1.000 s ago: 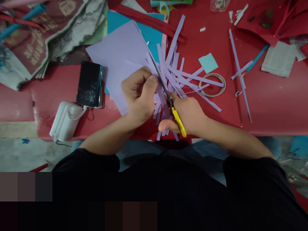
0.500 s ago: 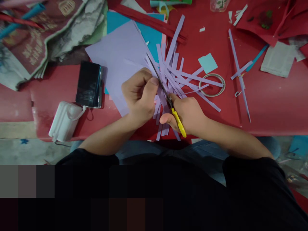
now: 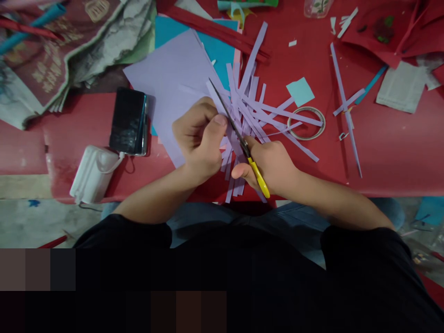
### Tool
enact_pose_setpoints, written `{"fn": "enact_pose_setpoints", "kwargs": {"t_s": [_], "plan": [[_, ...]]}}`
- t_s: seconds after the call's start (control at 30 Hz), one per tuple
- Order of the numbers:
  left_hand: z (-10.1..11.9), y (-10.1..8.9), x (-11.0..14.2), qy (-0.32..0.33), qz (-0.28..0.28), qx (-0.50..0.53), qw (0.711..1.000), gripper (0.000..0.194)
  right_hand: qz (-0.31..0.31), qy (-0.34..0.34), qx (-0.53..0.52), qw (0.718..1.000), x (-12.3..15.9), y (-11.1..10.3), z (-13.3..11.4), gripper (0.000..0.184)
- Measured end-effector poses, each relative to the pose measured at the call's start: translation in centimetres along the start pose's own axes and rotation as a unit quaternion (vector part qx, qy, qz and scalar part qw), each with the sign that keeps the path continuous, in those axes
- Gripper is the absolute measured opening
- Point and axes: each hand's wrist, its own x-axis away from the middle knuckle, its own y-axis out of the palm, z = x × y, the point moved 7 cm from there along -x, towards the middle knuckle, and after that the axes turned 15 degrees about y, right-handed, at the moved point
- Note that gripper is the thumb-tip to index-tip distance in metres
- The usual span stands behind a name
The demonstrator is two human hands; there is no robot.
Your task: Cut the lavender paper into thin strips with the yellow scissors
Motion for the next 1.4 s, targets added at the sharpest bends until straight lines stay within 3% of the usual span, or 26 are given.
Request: {"fn": "enact_pose_setpoints", "kwargs": {"t_s": [0.07,0.17,0.2,0.27,0.3,0.37,0.4,0.47,0.6,0.73,0.83,0.93,1.0,1.13,1.27,1.4], "plan": [[-0.2,-0.2,-0.3,0.031,0.013,0.019,0.999,0.044,-0.006,-0.002,-0.001,1.0,0.0,0.1,0.0,0.094],[-0.3,-0.5,-1.0,-0.026,0.011,0.05,0.998,0.04,-0.02,0.0,0.008,1.0,0.0,0.3,0.0,0.101],[0.3,-0.8,-1.4,-0.012,0.03,0.061,0.998,0.04,-0.025,0.001,0.01,1.0,-0.1,0.4,0.0,0.103],[0.2,-0.8,-1.6,-0.093,0.009,0.034,0.995,0.034,-0.034,-0.001,0.015,0.999,-0.1,0.6,-0.1,0.103],[0.2,-0.9,-1.6,-0.103,0.011,0.027,0.994,0.032,-0.037,-0.003,0.016,0.999,-0.2,0.6,-0.1,0.102],[0.3,-0.9,-1.7,-0.07,0.014,0.022,0.997,0.03,-0.037,-0.005,0.019,0.999,-0.2,0.7,0.0,0.1],[0.5,-1.0,-1.8,-0.015,0.028,0.026,0.999,0.031,-0.037,-0.006,0.019,0.999,-0.2,0.7,0.0,0.099],[-0.1,-0.9,-1.4,0.031,0.029,0.035,0.998,0.031,-0.034,-0.011,0.016,0.999,-0.2,0.7,0.0,0.096],[-1.7,-0.8,-0.7,0.015,0.029,0.04,0.999,0.032,-0.026,-0.019,0.006,0.999,-0.1,0.5,0.0,0.095],[-1.0,-1.1,-1.2,0.019,0.039,0.044,0.998,0.026,-0.024,-0.028,0.013,0.999,0.1,0.5,-0.1,0.099],[-1.5,-1.2,-1.1,-0.047,0.037,0.038,0.997,0.022,-0.022,-0.033,0.013,0.999,0.2,0.6,-0.1,0.101],[-1.1,-1.2,-1.2,0.022,0.043,0.067,0.997,0.022,-0.015,-0.034,0.012,0.999,0.2,0.5,-0.2,0.102],[-1.5,-1.3,-1.1,0.021,0.056,0.063,0.996,0.024,-0.009,-0.035,0.014,0.999,0.2,0.5,-0.2,0.101],[-1.0,-0.9,-1.5,-0.002,0.039,0.053,0.998,0.026,0.009,-0.038,0.023,0.999,0.1,0.2,-0.3,0.098],[-0.3,-0.9,-1.7,-0.081,0.043,0.041,0.995,0.03,0.018,-0.041,0.024,0.999,0.2,0.1,-0.4,0.093],[0.1,-0.7,-1.9,-0.068,0.041,0.047,0.996,0.03,0.029,-0.029,0.006,0.999,0.2,0.0,-0.4,0.091]]}}
